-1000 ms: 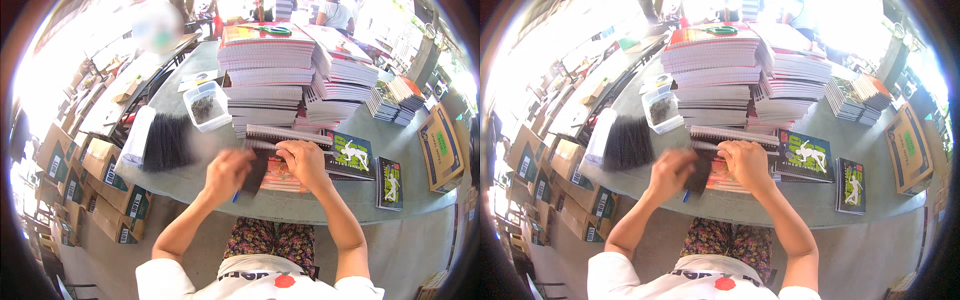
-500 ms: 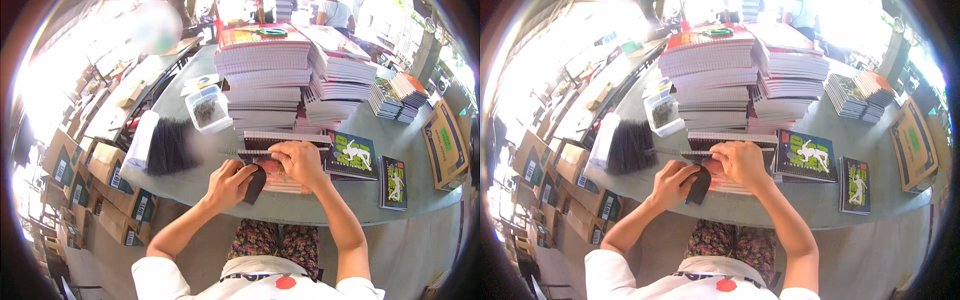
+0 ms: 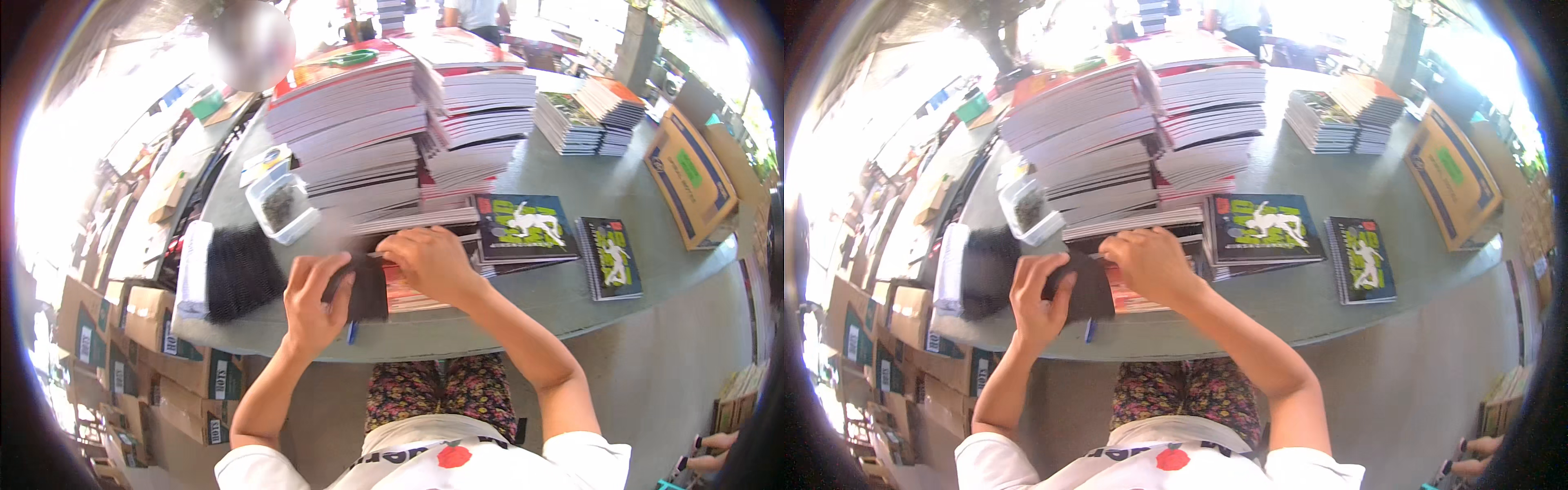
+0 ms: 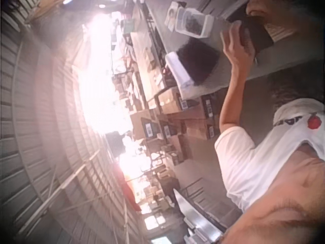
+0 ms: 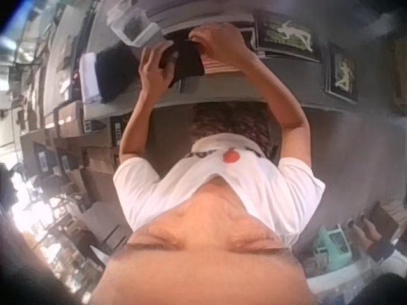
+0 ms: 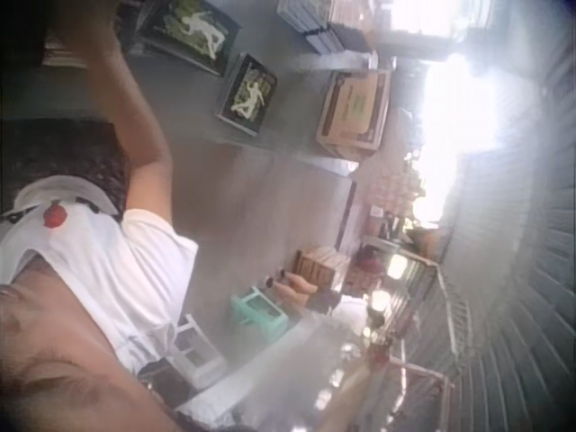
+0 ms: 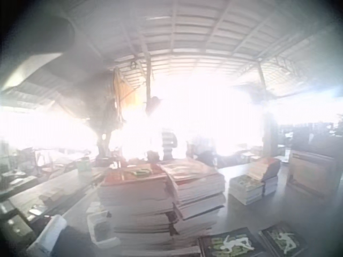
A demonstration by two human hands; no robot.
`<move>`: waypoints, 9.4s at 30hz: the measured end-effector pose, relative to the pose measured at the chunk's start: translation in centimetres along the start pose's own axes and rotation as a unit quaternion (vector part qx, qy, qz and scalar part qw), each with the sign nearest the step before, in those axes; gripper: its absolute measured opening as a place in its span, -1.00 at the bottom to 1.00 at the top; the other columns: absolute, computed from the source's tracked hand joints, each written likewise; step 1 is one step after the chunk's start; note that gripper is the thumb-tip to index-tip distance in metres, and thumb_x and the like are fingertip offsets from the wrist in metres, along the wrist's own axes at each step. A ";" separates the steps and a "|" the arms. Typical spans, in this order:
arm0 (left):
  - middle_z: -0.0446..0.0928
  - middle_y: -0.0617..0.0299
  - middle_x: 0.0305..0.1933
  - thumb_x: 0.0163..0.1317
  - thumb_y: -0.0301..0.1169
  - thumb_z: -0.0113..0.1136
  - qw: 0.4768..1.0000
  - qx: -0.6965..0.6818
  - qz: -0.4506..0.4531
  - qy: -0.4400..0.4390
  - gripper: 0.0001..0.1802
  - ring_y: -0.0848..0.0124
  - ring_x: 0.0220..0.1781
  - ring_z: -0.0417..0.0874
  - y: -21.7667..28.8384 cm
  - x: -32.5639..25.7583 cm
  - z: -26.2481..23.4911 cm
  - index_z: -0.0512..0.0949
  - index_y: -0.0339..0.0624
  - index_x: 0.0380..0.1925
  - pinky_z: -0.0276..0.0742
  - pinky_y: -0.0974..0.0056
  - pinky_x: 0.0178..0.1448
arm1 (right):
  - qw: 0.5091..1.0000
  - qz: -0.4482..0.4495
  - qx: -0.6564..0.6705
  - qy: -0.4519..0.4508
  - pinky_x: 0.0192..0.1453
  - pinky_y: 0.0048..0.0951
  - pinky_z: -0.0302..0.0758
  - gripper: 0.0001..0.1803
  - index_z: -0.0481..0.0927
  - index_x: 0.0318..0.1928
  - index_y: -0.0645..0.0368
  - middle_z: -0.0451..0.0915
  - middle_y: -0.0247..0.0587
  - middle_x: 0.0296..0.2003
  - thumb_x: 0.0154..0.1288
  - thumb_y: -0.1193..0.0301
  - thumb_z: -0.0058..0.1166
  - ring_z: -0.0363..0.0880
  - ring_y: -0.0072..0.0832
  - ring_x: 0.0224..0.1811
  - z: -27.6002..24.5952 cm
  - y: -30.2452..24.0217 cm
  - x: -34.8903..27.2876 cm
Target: The person binds notebooks by threading a spiral coil through pre-punched holes and using nippers to trim the end of the coil.
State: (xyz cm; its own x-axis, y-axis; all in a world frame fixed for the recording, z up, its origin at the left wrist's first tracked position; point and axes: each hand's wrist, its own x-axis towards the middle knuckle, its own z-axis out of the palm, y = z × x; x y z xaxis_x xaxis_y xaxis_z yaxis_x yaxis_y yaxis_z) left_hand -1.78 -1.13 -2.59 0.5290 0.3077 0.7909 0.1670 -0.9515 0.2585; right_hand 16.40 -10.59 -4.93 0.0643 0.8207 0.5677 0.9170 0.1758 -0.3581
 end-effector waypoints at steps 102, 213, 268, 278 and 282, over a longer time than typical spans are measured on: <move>0.46 -0.04 -0.02 0.04 -0.38 0.29 0.938 -0.171 -0.134 -0.269 -0.48 0.02 0.03 0.49 1.0 -4.6 1.3 0.46 -0.14 0.06 0.44 0.11 0.04 | 0.990 0.057 -0.037 0.122 -0.10 -0.33 0.32 -0.80 0.57 -0.25 0.10 0.61 -0.27 -0.36 0.10 0.36 0.19 0.55 -0.30 -0.25 1.1 -0.2 -0.1; 0.37 -0.08 0.00 -0.03 -0.38 0.33 0.901 -0.227 -0.197 -0.313 -0.34 -0.09 0.01 0.46 0.5 -10.2 7.1 0.29 -0.11 0.12 0.42 0.01 0.05 | 0.973 0.116 -0.057 0.189 -0.05 -0.27 0.20 -0.82 0.63 -0.30 -0.04 0.59 -0.55 -0.35 0.05 0.27 0.24 0.46 -0.46 -0.19 1.4 0.6 -2.0; 0.52 0.11 -0.19 -0.01 -0.43 0.26 0.962 -0.041 0.040 -0.266 -0.68 0.14 -0.06 0.53 6.3 -4.0 10.0 0.57 -0.07 -0.17 0.47 0.03 -0.01 | 0.851 0.220 0.475 0.046 -0.03 -0.57 0.43 -0.60 0.61 -0.11 0.29 0.62 -0.26 -0.21 0.34 0.16 0.02 0.51 -0.64 -0.16 -1.3 4.8 -5.4; 0.53 0.13 -0.16 -0.03 -0.44 0.28 0.994 0.029 0.100 -0.013 -0.80 0.19 -0.12 0.52 4.9 1.6 7.3 0.61 -0.18 -0.33 0.46 0.21 -0.08 | 0.741 0.190 0.630 0.129 0.04 -0.47 0.54 -0.78 0.56 -0.11 0.32 0.59 -0.09 -0.10 0.21 0.60 0.10 0.56 -0.49 -0.07 -0.7 4.8 -6.2; 0.55 0.13 -0.31 0.01 -0.47 0.26 0.985 -0.035 0.053 -0.158 -0.85 0.18 -0.24 0.51 3.5 2.8 7.3 0.59 -0.20 -0.35 0.44 0.17 -0.15 | 0.802 0.235 0.540 0.095 0.02 -0.47 0.56 -0.78 0.53 -0.07 0.31 0.57 -0.12 -0.07 0.26 0.58 0.06 0.54 -0.53 -0.06 -0.5 4.5 -6.4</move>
State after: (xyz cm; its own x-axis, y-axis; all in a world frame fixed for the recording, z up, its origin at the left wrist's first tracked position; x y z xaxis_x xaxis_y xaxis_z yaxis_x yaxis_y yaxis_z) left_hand 6.40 -3.65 -3.50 0.7750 0.1801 0.6057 0.0455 -0.9719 0.2309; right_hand 20.31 -15.32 -9.80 0.4562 0.8549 0.2472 -0.0967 0.3237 -0.9412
